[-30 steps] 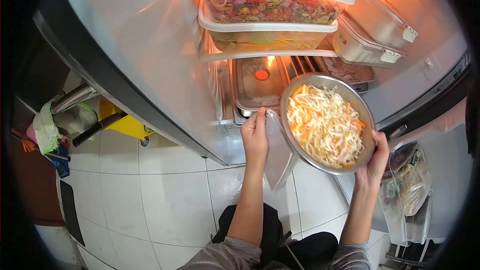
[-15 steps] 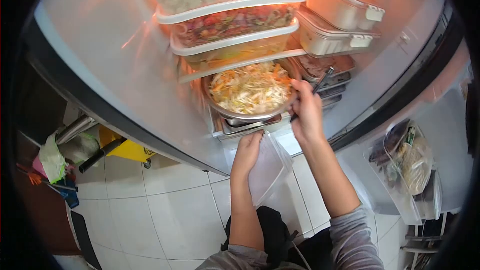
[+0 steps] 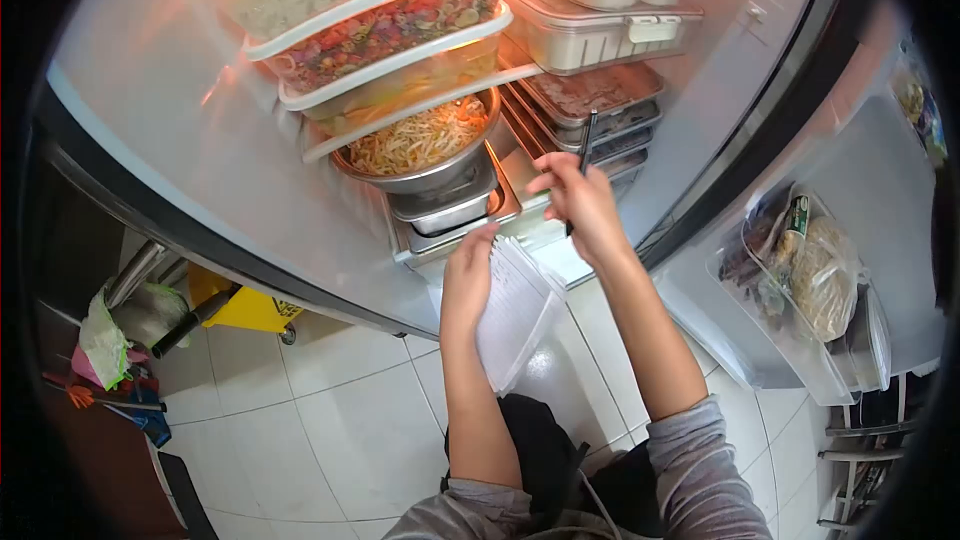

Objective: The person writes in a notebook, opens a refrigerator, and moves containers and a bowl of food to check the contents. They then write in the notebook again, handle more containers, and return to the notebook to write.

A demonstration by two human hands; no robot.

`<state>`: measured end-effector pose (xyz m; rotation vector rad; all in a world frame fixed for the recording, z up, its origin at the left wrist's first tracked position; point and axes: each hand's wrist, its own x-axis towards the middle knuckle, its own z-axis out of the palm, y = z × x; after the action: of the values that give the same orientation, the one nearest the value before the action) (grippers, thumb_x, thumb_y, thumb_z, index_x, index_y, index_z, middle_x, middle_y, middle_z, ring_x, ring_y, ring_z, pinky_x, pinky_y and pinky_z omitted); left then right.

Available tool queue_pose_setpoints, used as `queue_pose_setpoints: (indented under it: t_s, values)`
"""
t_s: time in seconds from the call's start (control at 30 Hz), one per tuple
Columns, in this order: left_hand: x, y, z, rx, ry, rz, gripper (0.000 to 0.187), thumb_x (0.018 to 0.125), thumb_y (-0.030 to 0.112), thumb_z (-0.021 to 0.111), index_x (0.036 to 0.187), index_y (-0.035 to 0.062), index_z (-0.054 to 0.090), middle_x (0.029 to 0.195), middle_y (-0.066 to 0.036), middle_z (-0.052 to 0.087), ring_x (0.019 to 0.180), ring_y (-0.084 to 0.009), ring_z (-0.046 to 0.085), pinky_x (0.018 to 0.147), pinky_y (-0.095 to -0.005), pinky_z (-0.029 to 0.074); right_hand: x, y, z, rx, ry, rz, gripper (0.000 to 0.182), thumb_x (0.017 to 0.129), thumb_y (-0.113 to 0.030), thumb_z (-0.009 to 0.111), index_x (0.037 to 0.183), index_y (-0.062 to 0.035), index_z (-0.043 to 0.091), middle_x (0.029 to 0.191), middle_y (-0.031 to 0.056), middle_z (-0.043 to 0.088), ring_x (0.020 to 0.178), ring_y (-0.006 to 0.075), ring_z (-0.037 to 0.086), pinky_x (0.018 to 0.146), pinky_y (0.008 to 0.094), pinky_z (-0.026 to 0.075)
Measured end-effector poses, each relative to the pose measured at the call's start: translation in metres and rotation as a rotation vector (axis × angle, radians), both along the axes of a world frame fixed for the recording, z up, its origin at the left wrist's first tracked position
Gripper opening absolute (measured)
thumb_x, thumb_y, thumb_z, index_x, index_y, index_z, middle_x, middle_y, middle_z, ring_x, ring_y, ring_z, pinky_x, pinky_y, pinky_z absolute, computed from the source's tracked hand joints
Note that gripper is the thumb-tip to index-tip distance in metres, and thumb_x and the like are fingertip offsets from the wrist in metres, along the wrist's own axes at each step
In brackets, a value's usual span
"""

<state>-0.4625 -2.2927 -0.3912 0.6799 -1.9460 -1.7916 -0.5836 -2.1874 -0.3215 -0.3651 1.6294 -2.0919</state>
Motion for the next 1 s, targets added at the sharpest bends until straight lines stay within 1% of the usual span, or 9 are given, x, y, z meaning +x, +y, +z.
queue_pose_setpoints:
  t_s: [0.07,0.3,0.37,0.47,0.63,0.7,0.73,0.83,1.0]
  values:
    - [-0.003,0.004,0.000,-0.012,-0.007,0.024,0.036,0.095,0.023,0.037,0.112,0.0011,0.061,0.110,-0.010,0.061,0.107,-0.0166,0.051,0.095,-0.0260,0.033,-0.011,0.019,0.000,-0.041,0.021,-0.037,0.022,0.091,-0.017,0.044,0.097,-0.0006,0.057,0.073,0.0066,0.062,0.045,0.0044,0.038,0.048,0.0228,0.040]
    - [-0.004,0.031,0.025,0.013,-0.053,0.014,0.048,0.097,0.038,0.038,0.109,-0.0021,0.062,0.104,-0.014,0.063,0.101,-0.0192,0.055,0.092,-0.0263,0.037,-0.034,0.081,0.035,-0.115,0.074,-0.092,0.026,0.092,-0.017,0.041,0.106,0.0006,0.054,0.079,0.0060,0.059,0.044,0.0035,0.032,0.054,0.0220,0.041]
    - [-0.002,0.039,0.032,0.057,-0.054,0.005,0.053,0.097,0.042,0.036,0.106,-0.0032,0.063,0.097,-0.012,0.064,0.091,-0.0174,0.056,0.087,-0.0263,0.039,-0.037,0.091,0.040,-0.140,0.070,-0.156,0.027,0.092,-0.017,0.040,0.106,0.0004,0.055,0.077,0.0047,0.057,0.044,0.0034,0.032,0.054,0.0219,0.040]
    - [-0.004,0.050,0.036,0.271,-0.014,0.020,0.052,0.097,0.046,0.034,0.100,0.0033,0.064,0.079,-0.002,0.058,0.071,-0.0093,0.051,0.067,-0.0235,0.041,-0.033,0.103,0.050,-0.090,0.093,-0.108,0.026,0.092,-0.018,0.043,0.106,-0.0002,0.055,0.076,0.0039,0.057,0.044,0.0033,0.031,0.054,0.0216,0.040]
    - [-0.009,0.058,0.031,0.488,0.060,0.105,0.040,0.096,0.040,0.041,0.089,0.0045,0.058,0.069,0.000,0.050,0.055,-0.0076,0.047,0.049,-0.0219,0.038,-0.017,0.117,0.069,0.079,0.223,-0.005,0.024,0.091,-0.017,0.045,0.103,-0.0012,0.058,0.071,0.0034,0.056,0.045,0.0030,0.032,0.053,0.0216,0.041]
    - [-0.005,0.054,0.018,0.726,0.370,-0.210,0.034,0.092,0.041,0.050,0.088,0.0080,0.058,0.067,0.000,0.051,0.058,-0.0056,0.047,0.050,-0.0172,0.038,-0.011,0.125,0.081,0.117,0.338,-0.034,0.022,0.091,-0.016,0.045,0.101,-0.0015,0.059,0.068,0.0029,0.055,0.046,0.0029,0.034,0.052,0.0217,0.041]
    - [-0.009,0.061,0.017,0.723,0.470,-0.208,0.025,0.091,0.034,0.054,0.089,0.0089,0.054,0.067,0.000,0.048,0.052,-0.0053,0.045,0.044,-0.0149,0.036,-0.007,0.129,0.089,0.117,0.355,-0.044,0.023,0.091,-0.016,0.045,0.100,-0.0010,0.060,0.067,0.0027,0.055,0.048,0.0031,0.035,0.052,0.0211,0.041]
    - [-0.010,0.075,0.018,0.932,0.620,-0.234,0.021,0.089,0.027,0.057,0.093,0.0075,0.052,0.072,-0.001,0.050,0.053,-0.0055,0.046,0.047,-0.0149,0.040,0.002,0.143,0.106,0.113,0.426,-0.100,0.023,0.091,-0.016,0.045,0.100,-0.0006,0.060,0.066,0.0025,0.055,0.048,0.0030,0.036,0.053,0.0206,0.040]
    - [-0.013,0.076,0.014,1.154,0.581,-0.214,0.018,0.090,0.027,0.056,0.091,0.0088,0.054,0.071,0.001,0.049,0.055,-0.0061,0.047,0.050,-0.0169,0.043,0.007,0.160,0.120,0.119,0.506,-0.171,0.023,0.091,-0.015,0.044,0.099,-0.0019,0.061,0.066,0.0015,0.056,0.047,0.0018,0.034,0.053,0.0193,0.038]
